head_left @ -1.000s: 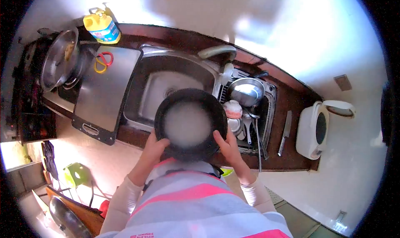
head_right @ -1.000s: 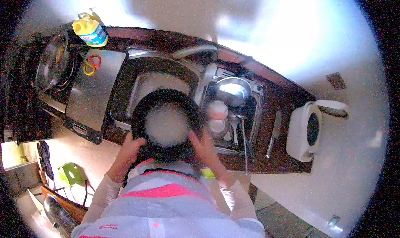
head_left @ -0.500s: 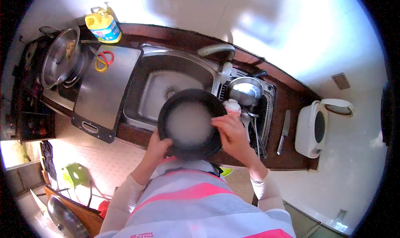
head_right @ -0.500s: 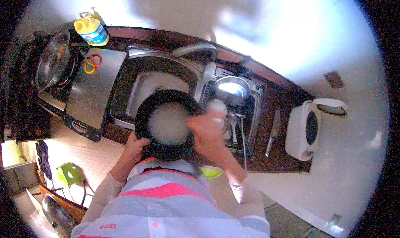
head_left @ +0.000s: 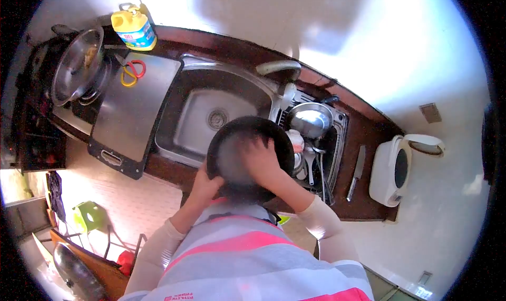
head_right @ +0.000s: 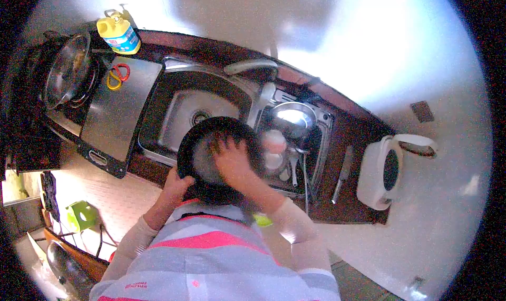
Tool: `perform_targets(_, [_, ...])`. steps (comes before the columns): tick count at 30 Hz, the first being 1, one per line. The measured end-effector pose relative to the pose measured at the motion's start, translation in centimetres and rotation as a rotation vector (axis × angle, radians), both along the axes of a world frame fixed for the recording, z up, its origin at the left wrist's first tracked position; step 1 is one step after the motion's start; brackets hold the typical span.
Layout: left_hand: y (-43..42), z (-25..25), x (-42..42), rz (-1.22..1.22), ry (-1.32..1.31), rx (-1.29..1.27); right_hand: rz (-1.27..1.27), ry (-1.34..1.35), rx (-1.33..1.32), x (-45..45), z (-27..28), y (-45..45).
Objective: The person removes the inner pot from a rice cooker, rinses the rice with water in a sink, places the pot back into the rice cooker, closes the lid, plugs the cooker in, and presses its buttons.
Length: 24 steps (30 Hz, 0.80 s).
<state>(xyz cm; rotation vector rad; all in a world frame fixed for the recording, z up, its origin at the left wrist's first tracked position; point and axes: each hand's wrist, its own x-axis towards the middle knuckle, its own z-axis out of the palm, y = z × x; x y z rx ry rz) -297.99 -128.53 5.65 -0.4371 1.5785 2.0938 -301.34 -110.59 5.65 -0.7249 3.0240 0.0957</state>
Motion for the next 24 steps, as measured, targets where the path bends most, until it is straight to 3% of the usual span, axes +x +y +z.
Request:
perform_targets(5, [0.3, 0.0, -0.4, -0.003, 0.001, 0.072, -0.030, -0.212, -0.013, 1.7, -0.9, -1.2])
perform_targets(8, [0.2, -0.1, -0.6, -0.011, -0.027, 0.089, 0.153, -0.459, -0.009, 2.8, 1.8, -0.4])
perform_targets(11, [0.2, -0.9, -0.7, -0.016, -0.062, 0.104, 0.121, -0.702, 0.199, 1.3, 4.4, 1.1])
perform_targets(17, [0.1, -1.5, -1.2, -0.037, 0.007, 0.018, 0.118, -0.328, 0.096, 0.1, 4.9, 4.4])
perform_targets(24, [0.1, -2.2, -1.7, -0.016, -0.033, 0.074, 0.236, -0.300, 0.098, -0.9, 5.6, 4.1])
